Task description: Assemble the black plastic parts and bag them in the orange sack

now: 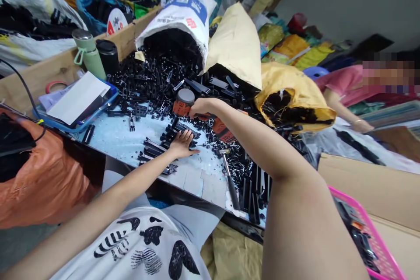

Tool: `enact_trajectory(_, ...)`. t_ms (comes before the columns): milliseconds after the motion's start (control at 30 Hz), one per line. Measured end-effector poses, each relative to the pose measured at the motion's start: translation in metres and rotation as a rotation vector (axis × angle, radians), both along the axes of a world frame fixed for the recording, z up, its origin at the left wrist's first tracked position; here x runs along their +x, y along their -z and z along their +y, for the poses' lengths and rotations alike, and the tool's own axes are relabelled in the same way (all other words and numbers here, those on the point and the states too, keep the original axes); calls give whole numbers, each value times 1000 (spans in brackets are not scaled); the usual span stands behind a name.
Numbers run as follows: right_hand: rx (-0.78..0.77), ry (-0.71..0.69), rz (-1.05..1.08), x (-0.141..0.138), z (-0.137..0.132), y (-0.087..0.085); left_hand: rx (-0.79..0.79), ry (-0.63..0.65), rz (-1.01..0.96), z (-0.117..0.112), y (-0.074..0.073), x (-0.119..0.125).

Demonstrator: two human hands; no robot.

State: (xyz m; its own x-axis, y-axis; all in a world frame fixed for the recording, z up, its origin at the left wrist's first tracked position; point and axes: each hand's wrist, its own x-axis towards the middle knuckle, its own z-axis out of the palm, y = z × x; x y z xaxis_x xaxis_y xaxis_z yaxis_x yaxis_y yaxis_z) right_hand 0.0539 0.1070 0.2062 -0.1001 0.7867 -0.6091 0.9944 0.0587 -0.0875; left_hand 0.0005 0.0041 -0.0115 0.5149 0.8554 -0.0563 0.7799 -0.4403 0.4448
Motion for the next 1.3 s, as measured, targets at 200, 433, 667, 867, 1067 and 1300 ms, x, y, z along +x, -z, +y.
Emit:
enact_trajectory(200, -39, -68, -33, -6, -9, -4, -14, 7, -5, -1, -5, -3)
enact_trajectory(433, -110, -193, -57, -17, -28, -1, 33, -9, -53, 1, -3, -3)
enact_trajectory(667, -12, -280, -135, -32, -52, -11, -63, 9, -85, -13, -17, -18)
enact_trajectory(867, -47, -298, -75, -30, -78, -19, 6, 35, -119, -62, -20, -54)
enact_trajectory(1067, -59, -396, -127, -44, -87, -13, -13, 21, -119, -63, -23, -52)
enact_trajectory(1300, -28, -338, -61, -46, -93, -15, -10, -52, -71, -98, -20, -74)
